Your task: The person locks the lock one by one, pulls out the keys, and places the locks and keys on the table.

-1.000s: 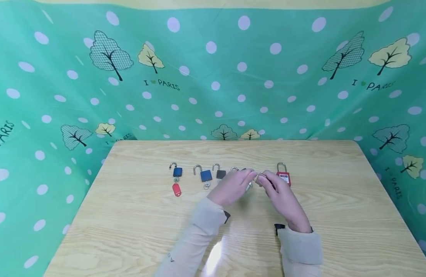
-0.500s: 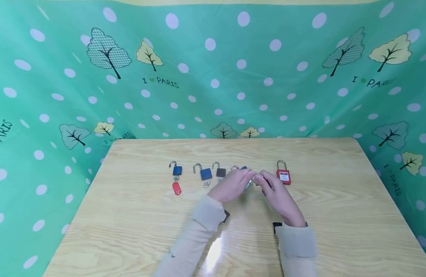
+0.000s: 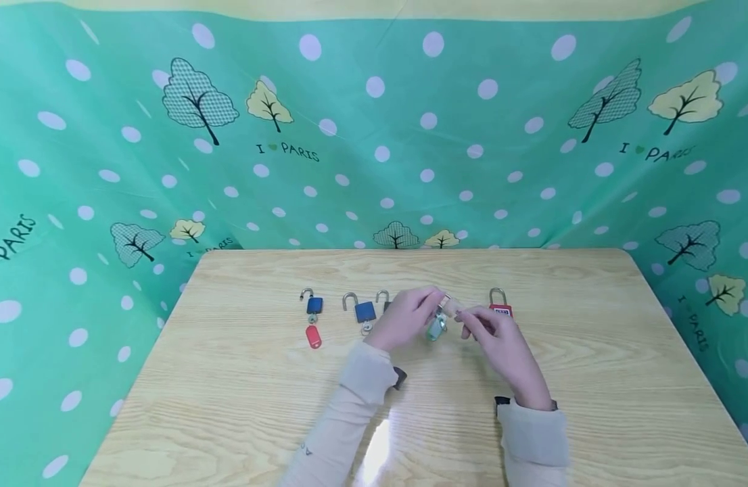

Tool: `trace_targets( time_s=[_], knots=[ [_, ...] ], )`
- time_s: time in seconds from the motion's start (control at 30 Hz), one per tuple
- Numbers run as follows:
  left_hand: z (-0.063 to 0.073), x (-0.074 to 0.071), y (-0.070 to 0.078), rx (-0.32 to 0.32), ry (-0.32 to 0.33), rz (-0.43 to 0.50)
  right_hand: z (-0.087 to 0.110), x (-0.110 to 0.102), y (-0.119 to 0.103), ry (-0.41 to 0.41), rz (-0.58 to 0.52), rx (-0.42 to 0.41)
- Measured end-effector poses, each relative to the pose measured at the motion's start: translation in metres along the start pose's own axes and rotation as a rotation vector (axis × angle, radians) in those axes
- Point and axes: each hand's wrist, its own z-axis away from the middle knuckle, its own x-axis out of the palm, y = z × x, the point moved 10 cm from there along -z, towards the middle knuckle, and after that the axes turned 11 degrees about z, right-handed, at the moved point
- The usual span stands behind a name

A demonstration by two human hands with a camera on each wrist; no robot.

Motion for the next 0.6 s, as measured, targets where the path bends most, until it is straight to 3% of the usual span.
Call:
trace_targets(
  time_s=[0.13,0.27,0.43,0.6],
  knots=[
    [-0.004,0.001,0.000,-0.011,0.026,0.191,0.003,-0.007,0.008,0.029,-0.031,0.035],
    [-0.007,0.010,-0.006,-0.074,0.046,0.417,0.004,-0.011,0.015,0.087,-0.103,0.087],
    [-0.009,0.017,-0.008,-0.103,0.101,0.553,0.007,-0.022,0.017,0.179,-0.075,0.112],
    [-0.012,0.018,-0.008,-0.108,0.151,0.664,0.007,-0.029,0.013,0.201,0.024,0.086]
  ],
)
